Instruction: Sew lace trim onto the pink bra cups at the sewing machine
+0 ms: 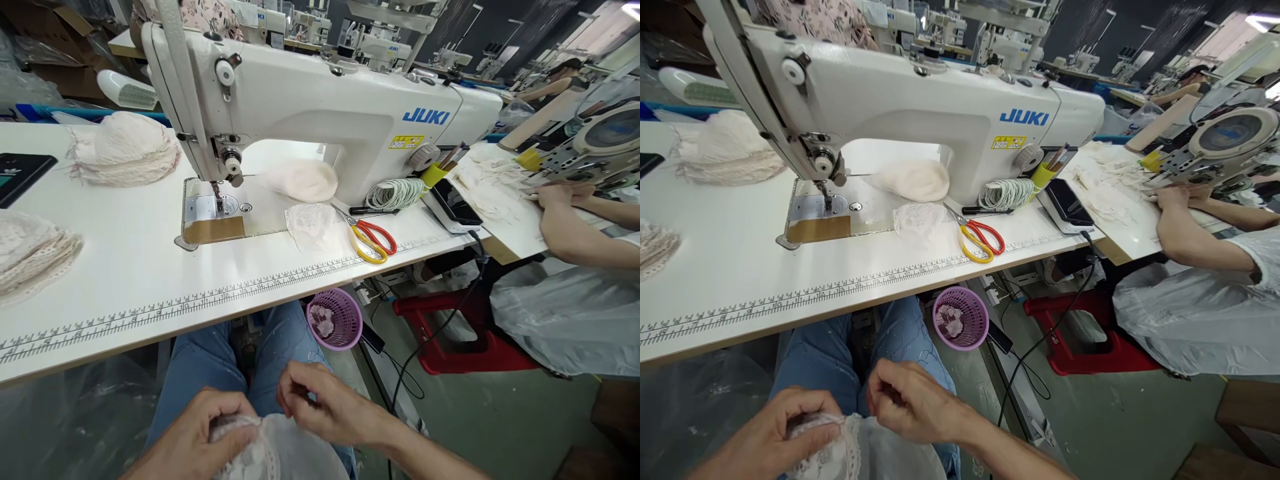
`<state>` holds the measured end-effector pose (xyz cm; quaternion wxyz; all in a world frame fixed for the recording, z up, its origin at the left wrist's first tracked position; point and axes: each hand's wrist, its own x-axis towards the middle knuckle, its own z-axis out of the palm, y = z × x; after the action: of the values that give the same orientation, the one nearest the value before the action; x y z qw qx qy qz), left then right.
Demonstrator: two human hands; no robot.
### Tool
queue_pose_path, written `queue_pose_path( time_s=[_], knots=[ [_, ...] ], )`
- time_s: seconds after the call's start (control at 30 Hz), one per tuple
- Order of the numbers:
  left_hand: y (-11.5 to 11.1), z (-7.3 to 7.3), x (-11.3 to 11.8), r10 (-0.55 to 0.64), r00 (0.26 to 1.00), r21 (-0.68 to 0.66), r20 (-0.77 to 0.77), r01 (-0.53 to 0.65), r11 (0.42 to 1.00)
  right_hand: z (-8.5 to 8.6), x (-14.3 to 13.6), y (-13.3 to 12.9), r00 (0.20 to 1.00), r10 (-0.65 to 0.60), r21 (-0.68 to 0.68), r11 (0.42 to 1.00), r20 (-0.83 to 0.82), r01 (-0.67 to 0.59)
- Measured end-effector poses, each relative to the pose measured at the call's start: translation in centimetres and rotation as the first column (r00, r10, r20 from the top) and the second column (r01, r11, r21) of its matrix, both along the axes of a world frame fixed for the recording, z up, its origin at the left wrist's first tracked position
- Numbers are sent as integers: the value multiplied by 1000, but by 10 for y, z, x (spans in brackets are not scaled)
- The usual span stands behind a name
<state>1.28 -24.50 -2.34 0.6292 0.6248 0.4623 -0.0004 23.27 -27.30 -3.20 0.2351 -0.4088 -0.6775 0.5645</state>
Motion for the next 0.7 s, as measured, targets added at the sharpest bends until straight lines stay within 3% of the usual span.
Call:
queue_pose_path(
  time_s=[0.1, 0.17, 0.27, 0.37, 0.5, 0.7],
  knots=[
    [2, 1, 1, 42, 999, -34, 11, -42, 999, 1, 21, -6, 942, 45, 174, 979, 333, -108],
    [4, 1, 2, 23, 997, -75, 73, -18, 997, 4, 31, -7, 924, 29, 177, 979, 381, -103],
    [6, 1, 4, -11, 997, 8, 77, 10, 1000, 13, 33, 0, 961, -14, 136, 990, 277, -24],
    [6, 2, 3, -28, 999, 160, 35, 22, 987, 17, 22, 9, 996, 36, 113, 993, 80, -45],
    [5, 4, -1, -67, 995, 214, 70, 51, 975, 9, 5, 9, 993, 116, 99, 988, -15, -114],
    [6, -1, -4, -109, 991, 247, 71, 88, 965, -3, -3, 3, 995, 52, 68, 997, -85, -46]
  ],
)
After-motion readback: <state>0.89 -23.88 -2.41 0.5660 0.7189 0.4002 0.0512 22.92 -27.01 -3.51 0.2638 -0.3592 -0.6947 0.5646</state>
